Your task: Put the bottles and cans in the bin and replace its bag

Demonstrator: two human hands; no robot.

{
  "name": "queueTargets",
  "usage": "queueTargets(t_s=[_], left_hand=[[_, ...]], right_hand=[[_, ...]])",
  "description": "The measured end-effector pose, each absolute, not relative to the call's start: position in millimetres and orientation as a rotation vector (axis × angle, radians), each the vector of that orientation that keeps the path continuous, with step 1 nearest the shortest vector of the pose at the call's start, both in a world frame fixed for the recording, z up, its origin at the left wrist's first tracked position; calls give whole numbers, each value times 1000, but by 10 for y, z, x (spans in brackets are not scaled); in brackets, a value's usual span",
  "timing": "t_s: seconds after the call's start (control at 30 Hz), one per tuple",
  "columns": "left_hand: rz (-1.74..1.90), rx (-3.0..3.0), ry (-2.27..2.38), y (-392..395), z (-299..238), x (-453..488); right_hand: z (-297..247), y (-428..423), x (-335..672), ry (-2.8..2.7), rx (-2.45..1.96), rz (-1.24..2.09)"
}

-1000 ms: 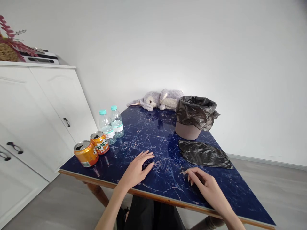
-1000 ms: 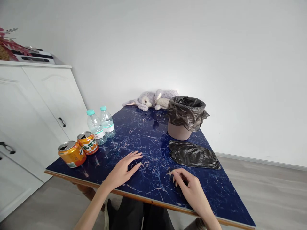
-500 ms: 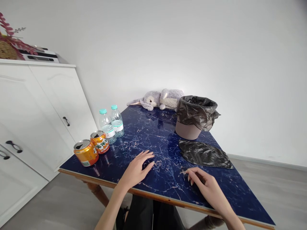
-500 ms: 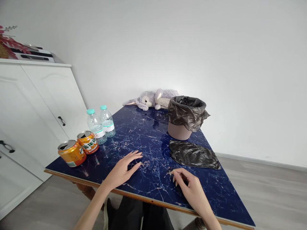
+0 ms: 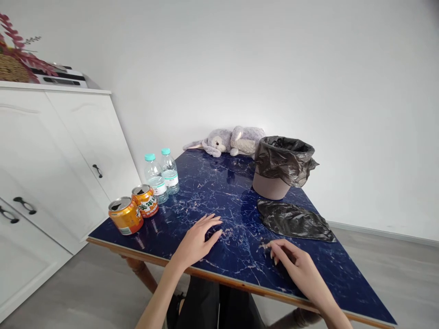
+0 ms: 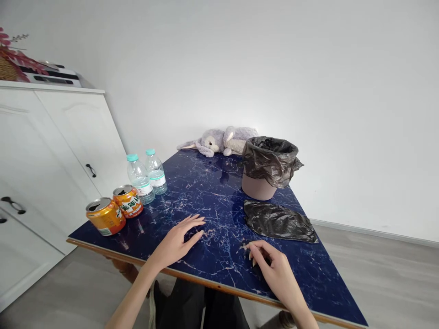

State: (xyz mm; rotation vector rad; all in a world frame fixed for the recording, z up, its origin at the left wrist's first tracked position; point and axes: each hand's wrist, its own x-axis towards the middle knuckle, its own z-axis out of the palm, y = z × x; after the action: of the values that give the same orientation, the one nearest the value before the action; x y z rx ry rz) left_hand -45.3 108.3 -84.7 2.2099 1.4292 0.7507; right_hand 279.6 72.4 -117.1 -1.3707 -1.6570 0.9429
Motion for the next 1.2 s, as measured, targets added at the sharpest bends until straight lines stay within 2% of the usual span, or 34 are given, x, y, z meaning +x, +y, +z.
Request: queueTargets(t_s=[1.2], left_hand=[[781, 2225, 1438, 1026, -835, -460]], right_hand=[[-1063, 731, 2767, -1841, -1383, 943]])
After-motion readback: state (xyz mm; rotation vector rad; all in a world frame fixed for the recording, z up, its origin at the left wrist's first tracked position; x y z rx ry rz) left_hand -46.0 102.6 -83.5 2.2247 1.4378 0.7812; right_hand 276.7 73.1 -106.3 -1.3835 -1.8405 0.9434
